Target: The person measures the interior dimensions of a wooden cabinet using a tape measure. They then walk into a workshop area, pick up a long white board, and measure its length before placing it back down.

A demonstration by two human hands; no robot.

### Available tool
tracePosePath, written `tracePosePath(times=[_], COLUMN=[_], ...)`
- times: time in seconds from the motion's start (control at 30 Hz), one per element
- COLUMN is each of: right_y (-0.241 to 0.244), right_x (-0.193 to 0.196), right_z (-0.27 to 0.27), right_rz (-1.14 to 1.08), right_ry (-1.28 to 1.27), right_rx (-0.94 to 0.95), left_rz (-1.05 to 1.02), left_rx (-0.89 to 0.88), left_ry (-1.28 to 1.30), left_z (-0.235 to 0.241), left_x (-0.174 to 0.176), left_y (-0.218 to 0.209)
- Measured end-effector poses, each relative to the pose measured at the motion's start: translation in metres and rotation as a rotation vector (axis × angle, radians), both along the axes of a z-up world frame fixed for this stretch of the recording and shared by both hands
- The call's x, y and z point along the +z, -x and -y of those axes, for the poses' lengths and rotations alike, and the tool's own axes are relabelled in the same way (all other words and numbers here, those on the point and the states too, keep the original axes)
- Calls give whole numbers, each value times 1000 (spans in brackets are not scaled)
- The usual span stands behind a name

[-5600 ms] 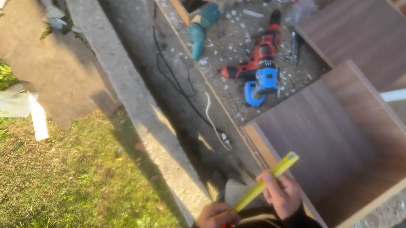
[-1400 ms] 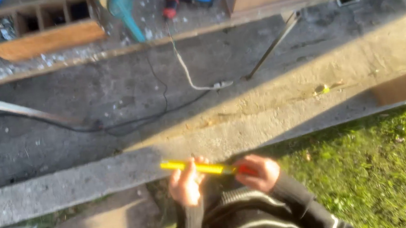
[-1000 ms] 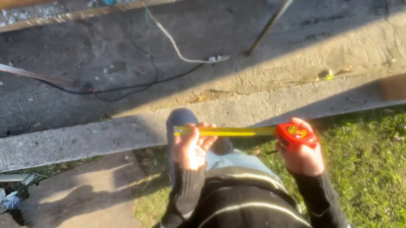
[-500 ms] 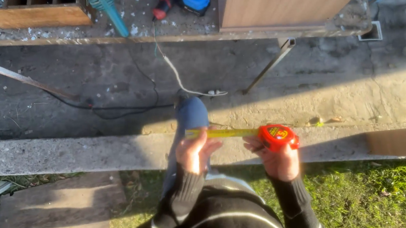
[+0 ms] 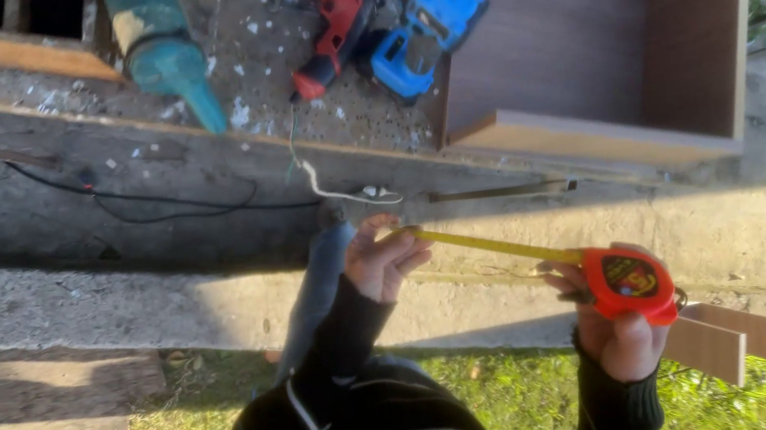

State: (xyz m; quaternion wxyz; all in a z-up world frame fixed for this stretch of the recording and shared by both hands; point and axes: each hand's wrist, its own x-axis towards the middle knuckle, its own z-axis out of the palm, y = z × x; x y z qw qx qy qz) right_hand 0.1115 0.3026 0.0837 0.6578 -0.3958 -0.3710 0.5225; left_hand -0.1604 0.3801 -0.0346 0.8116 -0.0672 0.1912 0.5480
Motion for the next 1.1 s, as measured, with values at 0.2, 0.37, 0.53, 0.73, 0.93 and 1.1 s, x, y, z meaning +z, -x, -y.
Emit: tracePosePath(times=[0.2, 0.37, 0.53, 0.73, 0.93, 1.1], right_y=[19, 28, 28, 40, 51, 38], right_x=[73, 103, 94, 78, 67, 75], right_z=[-124, -168, -200, -196, -187, -165], right_rz=[338, 597, 641, 697, 961, 693], right_ry=[160, 252, 299, 302, 323, 335], right_rx=[-70, -93, -160, -135, -217, -212], left_rz=[-166, -359, -511, -606, -548, -540], left_rx=[-216, -476, -567, -696, -747, -716], left_ry=[-37, -345, -521, -409, -404, -302], left_z=[-113, -150, -183, -177, -174, -140], left_x=[-73, -99, -116, -128, -131, -131], left_y=[-39, -58, -76, -90, -95, -113])
